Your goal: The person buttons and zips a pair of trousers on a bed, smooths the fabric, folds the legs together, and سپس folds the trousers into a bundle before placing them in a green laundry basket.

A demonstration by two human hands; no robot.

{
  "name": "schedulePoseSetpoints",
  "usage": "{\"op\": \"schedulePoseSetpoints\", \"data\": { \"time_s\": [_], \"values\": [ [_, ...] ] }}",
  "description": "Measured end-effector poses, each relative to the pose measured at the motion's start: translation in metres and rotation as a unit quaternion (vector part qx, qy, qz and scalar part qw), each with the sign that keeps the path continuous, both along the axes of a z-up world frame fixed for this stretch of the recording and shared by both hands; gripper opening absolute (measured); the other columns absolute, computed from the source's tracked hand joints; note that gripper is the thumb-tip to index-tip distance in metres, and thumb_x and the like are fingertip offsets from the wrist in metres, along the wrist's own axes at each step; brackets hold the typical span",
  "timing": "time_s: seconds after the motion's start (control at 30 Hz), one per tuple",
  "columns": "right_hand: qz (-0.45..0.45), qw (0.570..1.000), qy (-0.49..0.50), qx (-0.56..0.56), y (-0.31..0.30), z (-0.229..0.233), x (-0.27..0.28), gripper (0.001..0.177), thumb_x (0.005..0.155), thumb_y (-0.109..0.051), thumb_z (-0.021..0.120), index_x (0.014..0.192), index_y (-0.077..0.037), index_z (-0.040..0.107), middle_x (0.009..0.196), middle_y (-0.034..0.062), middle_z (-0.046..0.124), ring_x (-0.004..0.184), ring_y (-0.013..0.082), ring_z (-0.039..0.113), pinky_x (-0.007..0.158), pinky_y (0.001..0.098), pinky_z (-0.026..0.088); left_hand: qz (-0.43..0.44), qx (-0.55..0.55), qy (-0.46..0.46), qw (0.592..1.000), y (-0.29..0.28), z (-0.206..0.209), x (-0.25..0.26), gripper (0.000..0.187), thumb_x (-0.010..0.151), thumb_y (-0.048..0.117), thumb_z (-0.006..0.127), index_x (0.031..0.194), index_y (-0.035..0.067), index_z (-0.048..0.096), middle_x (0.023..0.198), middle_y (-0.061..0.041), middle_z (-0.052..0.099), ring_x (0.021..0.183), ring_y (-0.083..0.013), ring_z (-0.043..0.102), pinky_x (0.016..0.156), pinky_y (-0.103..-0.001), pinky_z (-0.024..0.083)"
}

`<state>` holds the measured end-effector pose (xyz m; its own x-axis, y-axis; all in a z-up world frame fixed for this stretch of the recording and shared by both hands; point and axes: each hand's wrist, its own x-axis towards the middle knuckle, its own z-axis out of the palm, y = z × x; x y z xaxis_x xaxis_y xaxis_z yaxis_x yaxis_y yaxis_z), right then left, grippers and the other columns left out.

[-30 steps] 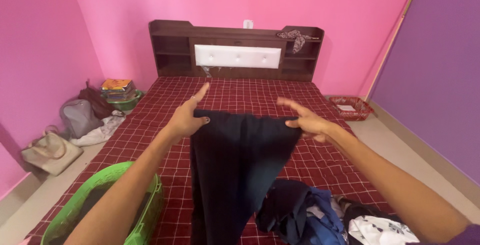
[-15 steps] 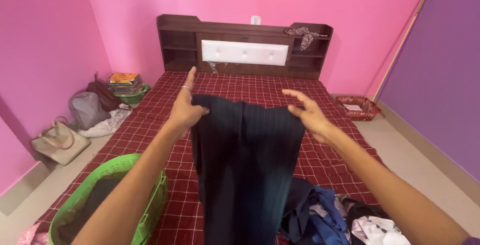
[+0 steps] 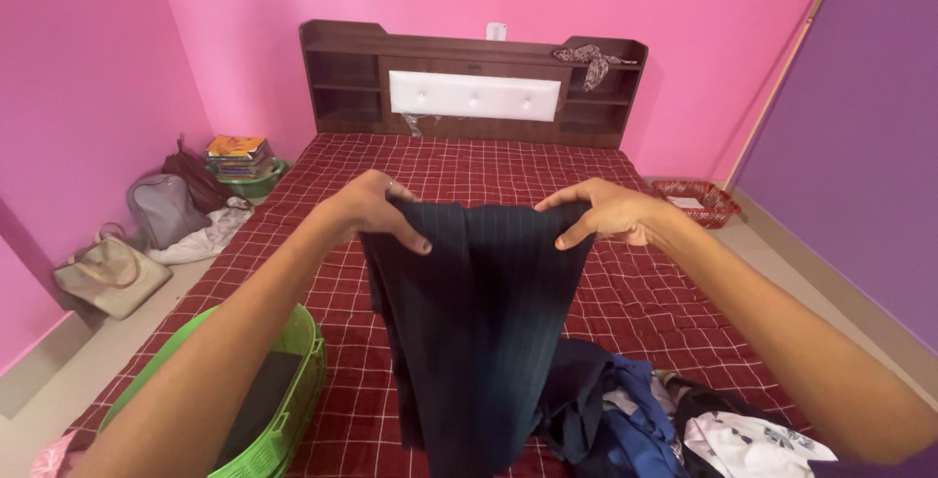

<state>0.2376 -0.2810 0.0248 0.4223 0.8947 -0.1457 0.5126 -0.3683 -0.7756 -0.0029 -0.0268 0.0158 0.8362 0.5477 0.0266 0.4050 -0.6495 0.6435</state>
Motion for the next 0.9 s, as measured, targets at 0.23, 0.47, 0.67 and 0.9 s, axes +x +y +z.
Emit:
{"op": "schedulePoseSetpoints", "data": {
  "time_s": [0.23,0.47,0.67,0.9],
  "values": [
    [-0.016,0.981,-0.188,-0.052,0.02,-0.016,0.007,0.047,0.063,-0.009,0.091,0.109,-0.011,0.082,0.101,0.0124,0.081,0.1,0.0247,0.075,0.083,0.0372,0.056,0.006,0.236,0.138,0.962,0.016,-0.016,0.017,0.066,0.054,0.032,0.101,0.114,0.014,0.079,0.109,-0.012,0.077,0.102,-0.0287,0.075,0.094,-0.037,0.06],
    [-0.066,0.91,-0.39,-0.124,0.04,-0.032,0.0,0.028,0.081,-0.035,0.083,0.104,-0.019,0.082,0.094,0.0114,0.08,0.093,0.0282,0.075,0.087,0.0424,0.058,0.062,0.231,0.09,0.967,0.04,-0.041,0.02,0.047,0.073,0.034,0.093,0.112,0.012,0.079,0.111,-0.018,0.076,0.106,-0.0351,0.072,0.092,-0.044,0.059],
    [-0.151,0.87,-0.469,0.004,0.036,-0.045,-0.038,0.02,0.079,-0.03,0.083,0.096,-0.018,0.085,0.107,0.0171,0.068,0.101,0.0393,0.066,0.082,0.0514,0.055,0.08,0.306,0.063,0.947,0.038,-0.042,-0.003,0.043,0.076,0.039,0.088,0.111,0.017,0.078,0.122,-0.017,0.064,0.118,-0.0382,0.061,0.096,-0.052,0.05],
    [-0.198,0.895,-0.398,0.04,0.04,-0.053,-0.072,0.018,0.09,-0.021,0.07,0.104,-0.024,0.081,0.093,0.0134,0.075,0.091,0.0383,0.072,0.083,0.0504,0.057,0.031,0.323,-0.019,0.946,0.049,-0.047,-0.036,0.02,0.094,0.032,0.072,0.108,0.02,0.081,0.098,-0.017,0.075,0.101,-0.0388,0.07,0.115,-0.054,0.038]
  ]
}}
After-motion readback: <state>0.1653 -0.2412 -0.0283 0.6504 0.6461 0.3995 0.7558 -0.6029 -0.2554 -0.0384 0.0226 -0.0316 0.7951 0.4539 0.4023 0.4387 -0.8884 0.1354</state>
